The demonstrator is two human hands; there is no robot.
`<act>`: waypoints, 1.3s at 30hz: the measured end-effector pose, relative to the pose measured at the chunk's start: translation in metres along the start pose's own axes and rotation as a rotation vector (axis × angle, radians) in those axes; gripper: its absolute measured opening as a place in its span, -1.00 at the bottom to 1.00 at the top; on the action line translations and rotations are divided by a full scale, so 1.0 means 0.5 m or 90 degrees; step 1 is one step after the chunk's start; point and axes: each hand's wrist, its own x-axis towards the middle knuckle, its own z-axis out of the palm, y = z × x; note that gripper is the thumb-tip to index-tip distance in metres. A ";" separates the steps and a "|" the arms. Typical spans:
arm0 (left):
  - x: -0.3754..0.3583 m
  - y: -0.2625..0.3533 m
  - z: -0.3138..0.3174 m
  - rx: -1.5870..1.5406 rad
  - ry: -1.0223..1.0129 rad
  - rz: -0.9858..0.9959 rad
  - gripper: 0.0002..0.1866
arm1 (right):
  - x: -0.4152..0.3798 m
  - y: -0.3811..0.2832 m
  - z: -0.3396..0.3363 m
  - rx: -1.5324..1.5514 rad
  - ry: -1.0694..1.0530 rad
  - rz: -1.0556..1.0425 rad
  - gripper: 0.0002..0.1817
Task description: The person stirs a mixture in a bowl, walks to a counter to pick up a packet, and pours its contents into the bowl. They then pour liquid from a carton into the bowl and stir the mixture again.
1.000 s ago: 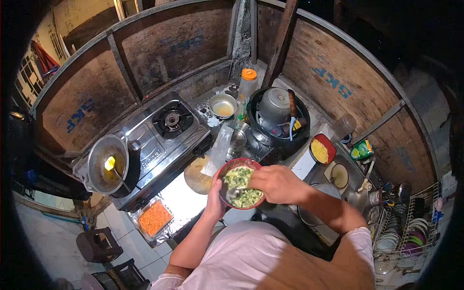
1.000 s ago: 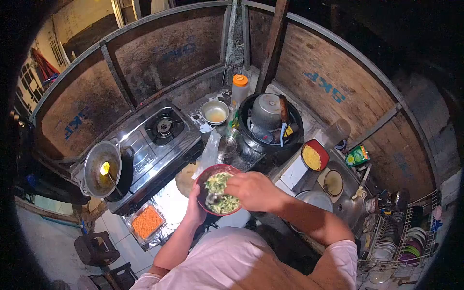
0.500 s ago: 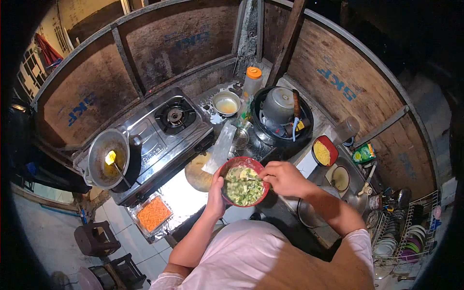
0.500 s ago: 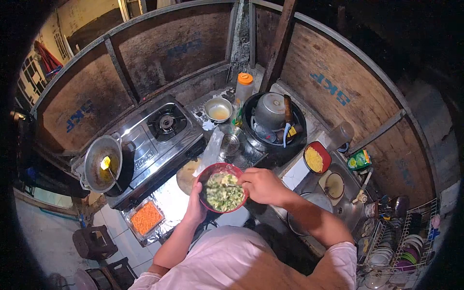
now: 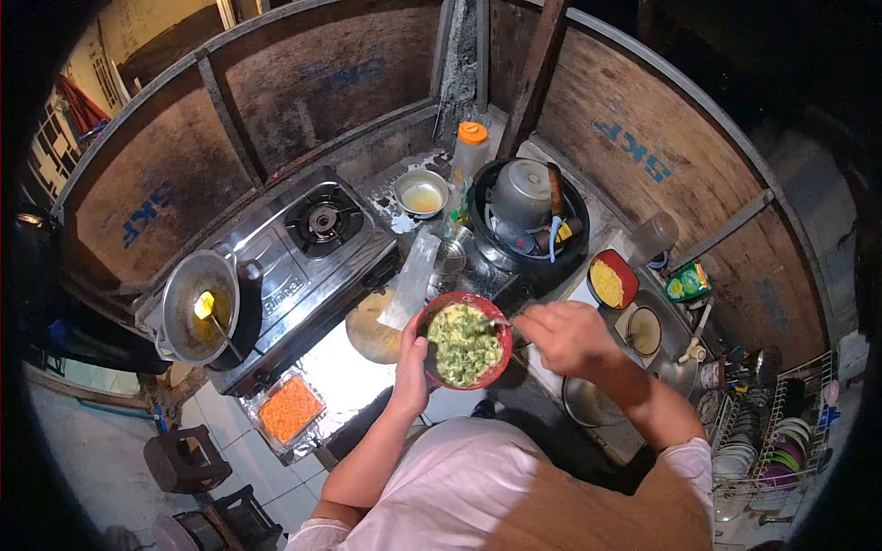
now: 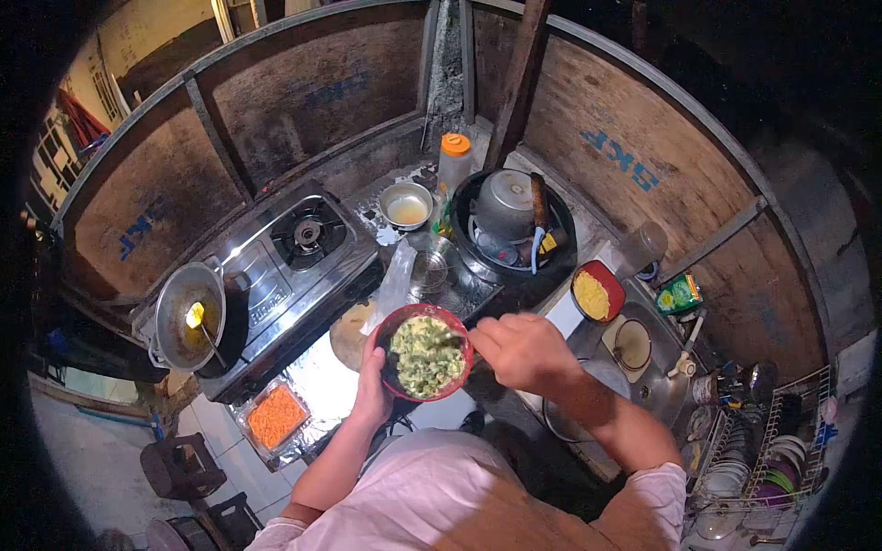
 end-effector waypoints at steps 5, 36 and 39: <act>-0.003 -0.001 0.016 0.106 -0.037 0.011 -0.42 | 0.034 -0.024 0.037 -0.146 -0.024 0.019 -0.79; 0.016 -0.018 0.036 -0.062 -0.122 -0.094 -0.33 | -0.061 -0.048 0.051 0.063 -0.160 0.338 -0.86; 0.027 -0.028 0.064 -0.048 -0.120 -0.179 -0.32 | -0.100 -0.074 0.028 0.032 -0.208 0.307 -0.87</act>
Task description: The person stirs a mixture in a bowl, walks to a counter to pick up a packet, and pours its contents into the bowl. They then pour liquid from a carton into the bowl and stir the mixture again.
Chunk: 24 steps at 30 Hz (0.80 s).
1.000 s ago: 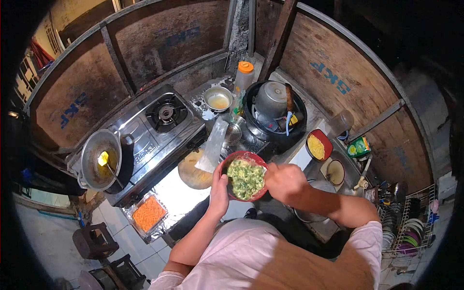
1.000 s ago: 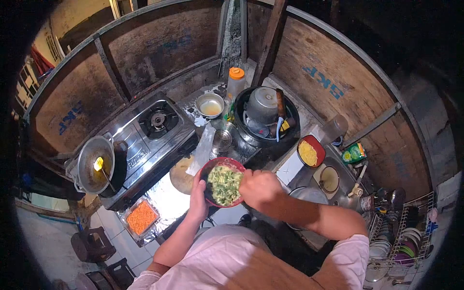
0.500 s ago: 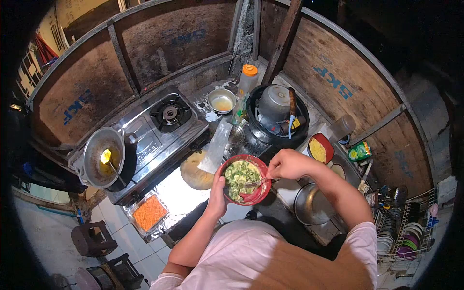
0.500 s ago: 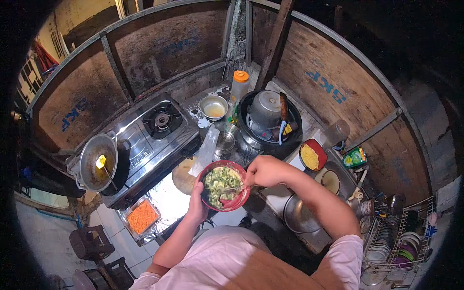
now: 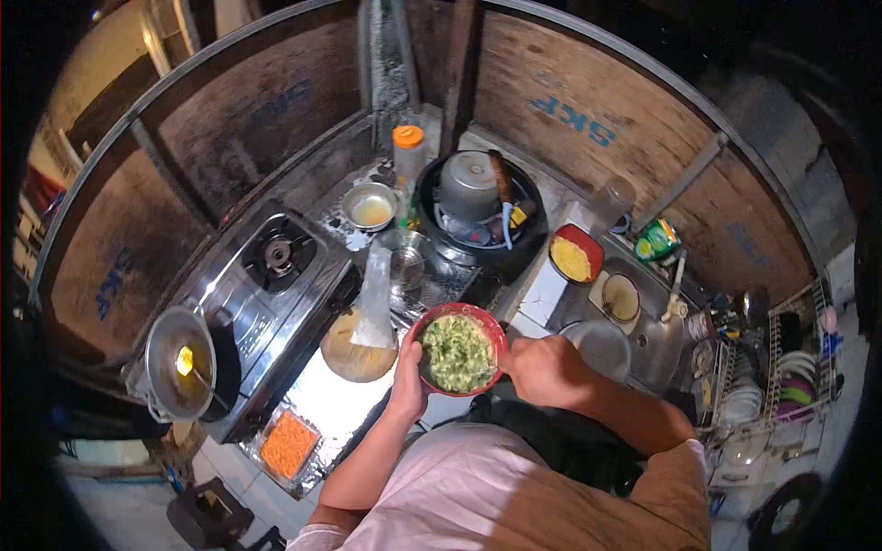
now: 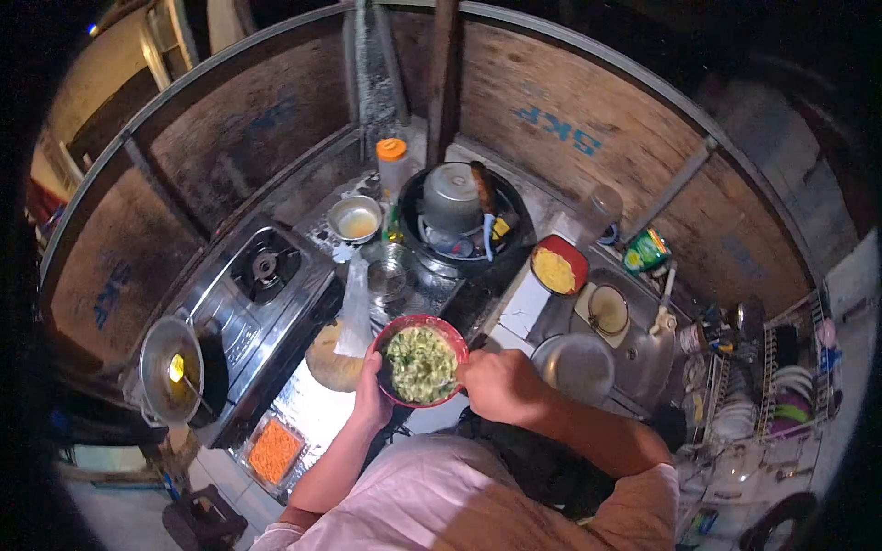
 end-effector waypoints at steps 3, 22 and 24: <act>0.012 -0.011 0.026 0.002 -0.027 -0.024 -0.33 | -0.038 -0.003 -0.064 0.036 0.021 0.077 -0.84; 0.082 -0.079 0.117 0.121 -0.184 -0.022 -0.37 | -0.091 0.032 0.053 -0.013 0.211 0.354 -0.83; 0.083 -0.080 0.121 0.077 -0.182 -0.052 -0.38 | -0.097 0.045 0.067 0.089 0.218 0.324 -0.81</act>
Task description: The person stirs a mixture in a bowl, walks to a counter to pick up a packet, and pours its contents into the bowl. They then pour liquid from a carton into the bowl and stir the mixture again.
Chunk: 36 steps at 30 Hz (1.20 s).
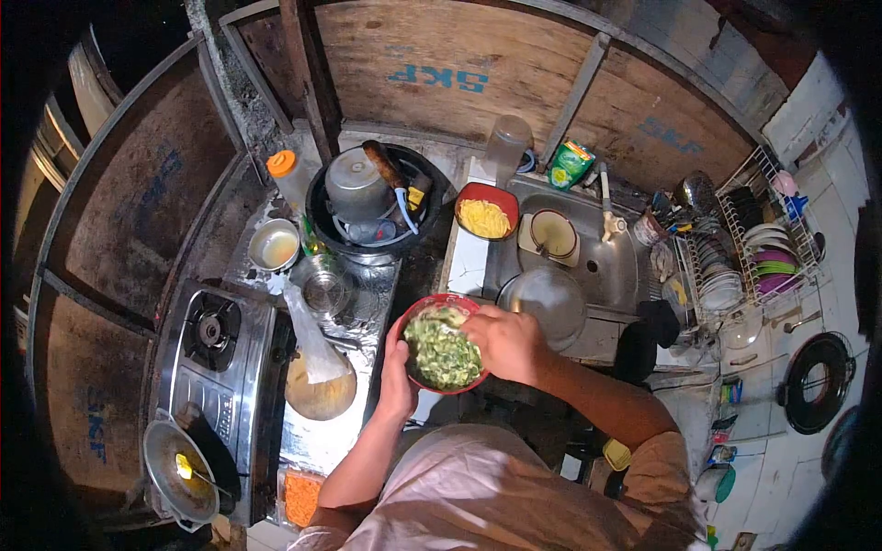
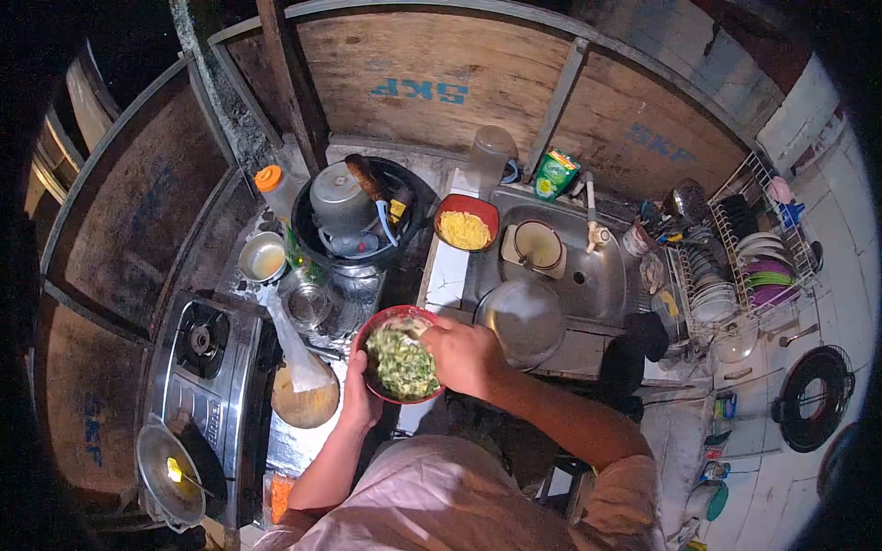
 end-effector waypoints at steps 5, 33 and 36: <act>-0.005 0.021 -0.006 -0.019 0.012 -0.019 -0.35 | -0.025 0.032 -0.050 0.113 0.017 -0.140 -0.75; 0.481 -0.238 0.275 0.105 -0.271 -0.294 -0.35 | -0.047 0.509 -0.020 -0.067 0.080 0.204 -0.79; 0.581 -0.299 0.359 0.120 -0.352 -0.381 -0.37 | -0.057 0.612 -0.041 -0.040 0.214 0.270 -0.79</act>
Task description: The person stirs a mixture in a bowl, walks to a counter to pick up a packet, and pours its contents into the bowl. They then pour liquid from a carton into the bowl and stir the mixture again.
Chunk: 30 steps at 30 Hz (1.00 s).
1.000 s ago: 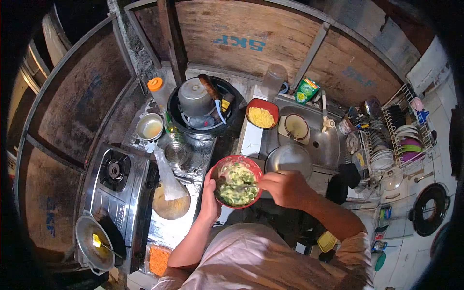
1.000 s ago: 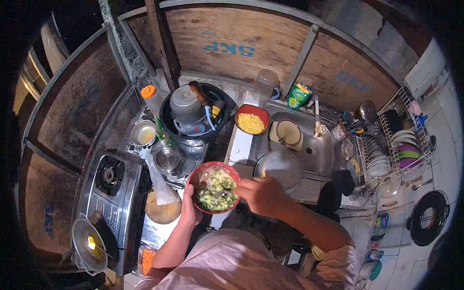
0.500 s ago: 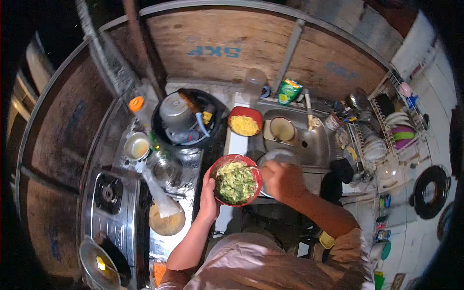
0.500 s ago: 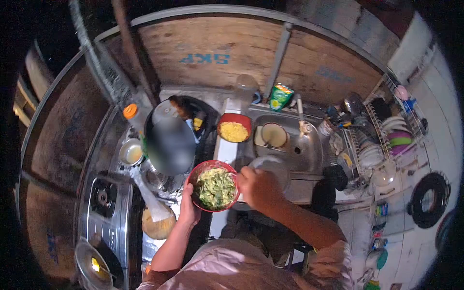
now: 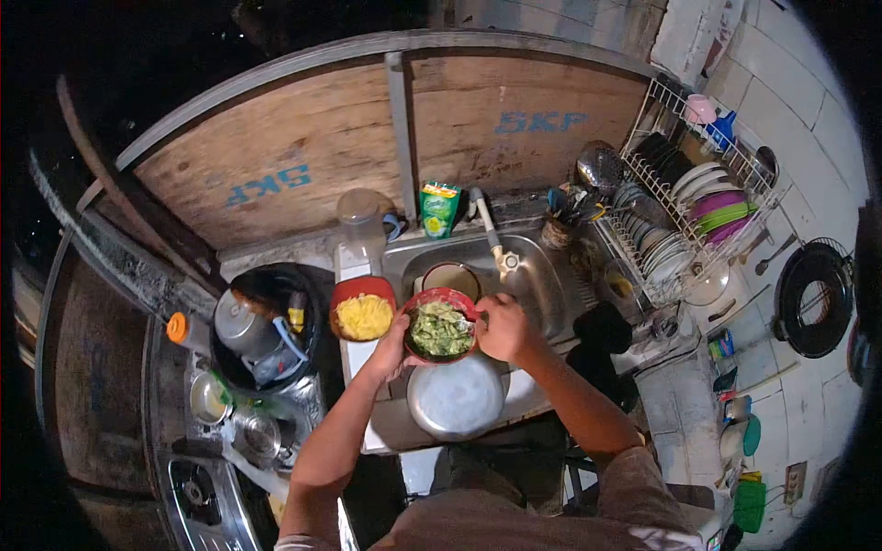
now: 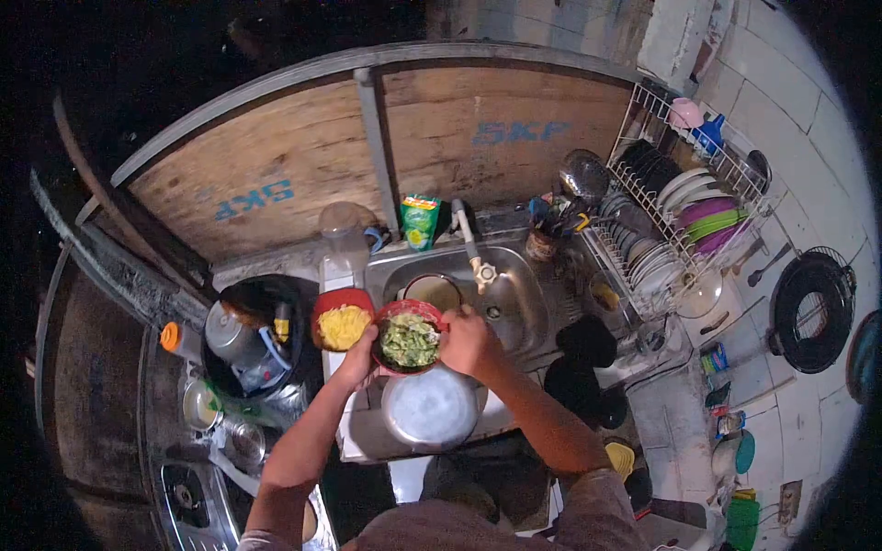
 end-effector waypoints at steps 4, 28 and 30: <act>0.139 0.005 0.014 0.067 -0.081 -0.083 -0.37 | 0.013 0.137 0.012 0.177 0.065 0.117 -0.85; 0.542 -0.245 -0.036 0.093 -0.120 -0.218 -0.42 | 0.154 0.428 0.127 -0.120 -0.209 -0.128 -0.76; 0.554 -0.257 -0.049 0.063 -0.120 -0.250 -0.43 | 0.161 0.423 0.124 -0.122 -0.196 -0.156 -0.74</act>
